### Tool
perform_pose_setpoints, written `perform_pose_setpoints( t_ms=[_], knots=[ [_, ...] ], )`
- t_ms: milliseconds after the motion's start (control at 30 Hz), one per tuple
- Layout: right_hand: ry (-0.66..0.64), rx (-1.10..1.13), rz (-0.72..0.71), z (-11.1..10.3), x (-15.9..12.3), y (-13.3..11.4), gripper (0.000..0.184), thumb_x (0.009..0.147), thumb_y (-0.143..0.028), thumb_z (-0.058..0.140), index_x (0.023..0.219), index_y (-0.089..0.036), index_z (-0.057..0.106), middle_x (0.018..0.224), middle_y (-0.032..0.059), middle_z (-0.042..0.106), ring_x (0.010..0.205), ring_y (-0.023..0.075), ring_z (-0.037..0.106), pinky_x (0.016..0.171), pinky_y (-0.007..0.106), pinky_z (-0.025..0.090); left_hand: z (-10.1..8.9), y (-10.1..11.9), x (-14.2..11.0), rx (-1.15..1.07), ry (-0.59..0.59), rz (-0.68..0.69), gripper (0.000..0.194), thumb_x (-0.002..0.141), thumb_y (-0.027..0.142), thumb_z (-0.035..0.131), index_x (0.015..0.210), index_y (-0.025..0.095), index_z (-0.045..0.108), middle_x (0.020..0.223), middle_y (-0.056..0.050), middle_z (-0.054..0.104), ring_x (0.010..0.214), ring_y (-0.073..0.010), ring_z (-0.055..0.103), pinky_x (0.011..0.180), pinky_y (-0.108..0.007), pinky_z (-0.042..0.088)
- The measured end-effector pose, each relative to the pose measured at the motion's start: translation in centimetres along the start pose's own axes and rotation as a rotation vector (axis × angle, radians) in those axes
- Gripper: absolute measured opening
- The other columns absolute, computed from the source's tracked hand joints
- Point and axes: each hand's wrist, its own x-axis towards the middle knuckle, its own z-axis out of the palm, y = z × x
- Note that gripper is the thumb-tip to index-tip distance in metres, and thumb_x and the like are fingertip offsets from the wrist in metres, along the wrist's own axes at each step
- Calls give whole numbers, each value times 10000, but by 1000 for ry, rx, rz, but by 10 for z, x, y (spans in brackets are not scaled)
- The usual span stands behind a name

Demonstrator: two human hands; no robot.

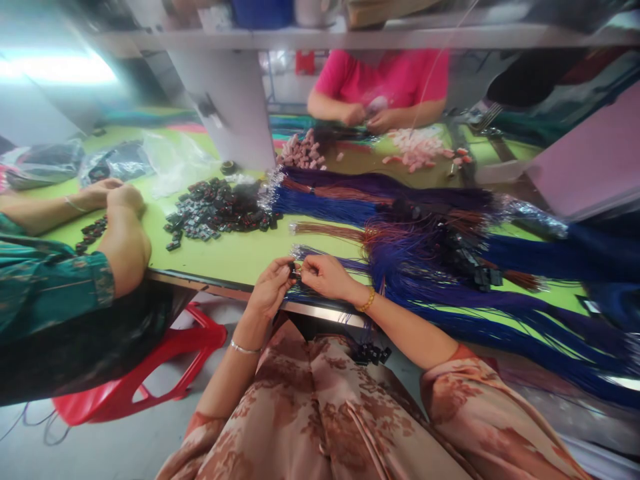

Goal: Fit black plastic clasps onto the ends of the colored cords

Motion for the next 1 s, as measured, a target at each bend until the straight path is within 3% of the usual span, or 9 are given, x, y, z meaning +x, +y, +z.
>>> perform_pose_setpoints(
  t_ms=[267,633,867,1000],
  knots=[
    [41,-63,5,2,-1,2,108,753,-225,539,667,-173,577,615,-14,575,551,104,428,551,231,276,1,3,-1,23,39,9,322,657,247,795,943,165,671,835,-30,679,643,-71,596,610,-172,502],
    [3,-289,-240,8,-2,9,145,857,-192,472,796,-148,596,753,51,609,658,138,480,624,250,307,7,-4,-1,59,148,51,378,548,273,854,818,138,626,636,26,637,503,-44,543,517,-156,442],
    [-65,-342,-181,11,-7,5,119,841,-188,499,784,-144,593,725,48,612,637,140,479,609,255,298,7,-16,-3,80,180,65,375,573,292,838,833,138,616,632,15,643,512,-55,559,532,-169,447],
    [-112,-286,-140,-5,3,6,172,873,-203,478,791,-152,621,752,40,639,645,130,503,617,247,308,6,-15,-4,84,212,63,408,546,299,853,841,140,621,682,15,656,532,-56,576,553,-175,478]
  ],
)
